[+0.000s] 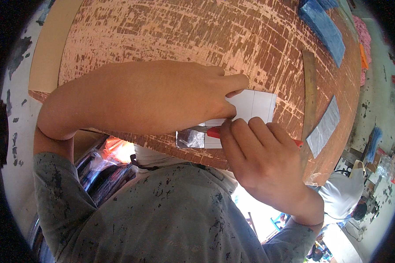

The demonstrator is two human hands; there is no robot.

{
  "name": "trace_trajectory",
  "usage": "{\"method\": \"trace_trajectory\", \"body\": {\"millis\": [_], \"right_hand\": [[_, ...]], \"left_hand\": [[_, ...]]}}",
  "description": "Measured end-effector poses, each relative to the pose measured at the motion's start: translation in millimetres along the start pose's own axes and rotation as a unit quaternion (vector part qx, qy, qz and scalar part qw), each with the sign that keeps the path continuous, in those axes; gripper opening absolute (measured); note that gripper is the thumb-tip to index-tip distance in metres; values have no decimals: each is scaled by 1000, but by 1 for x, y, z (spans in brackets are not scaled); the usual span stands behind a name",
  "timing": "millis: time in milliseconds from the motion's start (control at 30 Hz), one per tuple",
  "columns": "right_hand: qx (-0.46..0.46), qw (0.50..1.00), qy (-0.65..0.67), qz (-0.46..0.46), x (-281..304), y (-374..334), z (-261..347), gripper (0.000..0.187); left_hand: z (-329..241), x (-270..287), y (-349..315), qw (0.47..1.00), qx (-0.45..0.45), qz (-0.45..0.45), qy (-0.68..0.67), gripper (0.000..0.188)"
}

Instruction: The person cuts small pieces of silver foil using a utility knife on a wooden table, then picks up and folds a T-shaped paper template. They then place the foil over a blue object and use the knife to cut along the edges of the T-shaped paper placed on top of it.

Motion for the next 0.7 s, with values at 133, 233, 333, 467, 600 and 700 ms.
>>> {"method": "trace_trajectory", "body": {"millis": [133,233,333,467,600,700], "right_hand": [[1,1000,-10,7,2,-1,-2,38],[-2,1000,-10,14,2,-1,-5,37],[-6,1000,-9,26,2,-3,-7,36],[-21,999,-10,43,0,-8,-13,34],[-15,999,-8,43,4,-6,-10,34],[-11,999,-20,44,6,-6,-11,34]], "left_hand": [[0,1,0,1000,5,0,2,36],[-3,-1,-1,1000,5,0,5,36],[-1,0,0,1000,4,1,4,36],[1,-2,4,1000,-7,4,1,37],[-8,-1,-2,1000,8,3,13,37],[-6,-1,-1,1000,5,5,10,37]]}}
Point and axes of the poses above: each hand's wrist, its own y-axis towards the middle knuckle, its own x-axis out of the back of the hand, z = x × y, the point moved 8 cm from there along y, towards the middle knuckle, and after that the axes turned 13 degrees about -y, right-handed, at the moved point
